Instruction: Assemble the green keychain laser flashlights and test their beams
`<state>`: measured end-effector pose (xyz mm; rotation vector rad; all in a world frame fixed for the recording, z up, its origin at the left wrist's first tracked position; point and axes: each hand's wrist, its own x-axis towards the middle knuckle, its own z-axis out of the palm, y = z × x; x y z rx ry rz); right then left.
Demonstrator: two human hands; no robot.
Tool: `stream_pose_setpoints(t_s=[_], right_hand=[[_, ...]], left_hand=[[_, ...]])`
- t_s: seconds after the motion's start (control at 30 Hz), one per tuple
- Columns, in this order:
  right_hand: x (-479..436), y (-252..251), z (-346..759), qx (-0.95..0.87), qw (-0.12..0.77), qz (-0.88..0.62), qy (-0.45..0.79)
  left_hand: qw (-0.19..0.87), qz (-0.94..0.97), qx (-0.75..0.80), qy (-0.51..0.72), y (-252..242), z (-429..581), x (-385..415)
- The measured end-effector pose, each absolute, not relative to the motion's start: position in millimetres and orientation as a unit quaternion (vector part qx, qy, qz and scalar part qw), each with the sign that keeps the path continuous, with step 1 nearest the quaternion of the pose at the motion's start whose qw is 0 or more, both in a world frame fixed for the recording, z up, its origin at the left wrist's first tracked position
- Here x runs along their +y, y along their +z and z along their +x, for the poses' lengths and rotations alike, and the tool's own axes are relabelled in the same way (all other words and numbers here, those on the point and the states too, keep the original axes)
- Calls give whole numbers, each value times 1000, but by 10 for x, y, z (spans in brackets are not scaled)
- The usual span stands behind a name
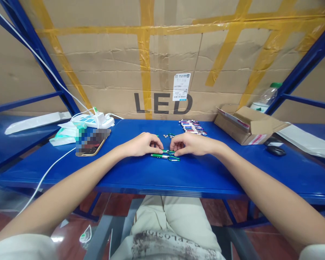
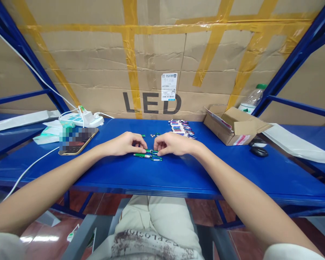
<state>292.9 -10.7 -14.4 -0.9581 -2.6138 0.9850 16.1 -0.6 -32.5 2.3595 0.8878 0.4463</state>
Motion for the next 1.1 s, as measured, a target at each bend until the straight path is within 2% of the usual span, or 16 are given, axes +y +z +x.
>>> stream_pose_setpoints(t_s=[0.47, 0.6, 0.67, 0.73, 0.8, 0.87, 0.97, 1.1], right_hand=[[-159, -97, 2902, -881, 92, -312, 344], [-122, -145, 2908, -891, 108, -321, 304], [-78, -204, 2911, -895, 137, -332, 265], [-28, -281, 2910, -895, 184, -344, 215], [15, -365, 2902, -904, 219, -339, 139], [40, -441, 2891, -909, 214, -353, 66], [44, -515, 2869, -913, 191, -361, 8], [28, -554, 2850, -920, 180, -348, -8]], left_hand=[[293, 888, 320, 154, -305, 142, -8], [293, 890, 317, 147, -295, 154, -23], [255, 894, 321, 180, -308, 148, 1], [169, 895, 336, 238, -338, 121, 56], [85, 893, 367, 248, -377, 76, 132], [33, 885, 404, 228, -416, 27, 204], [15, 883, 431, 186, -459, -24, 275], [17, 890, 428, 159, -482, -36, 302]])
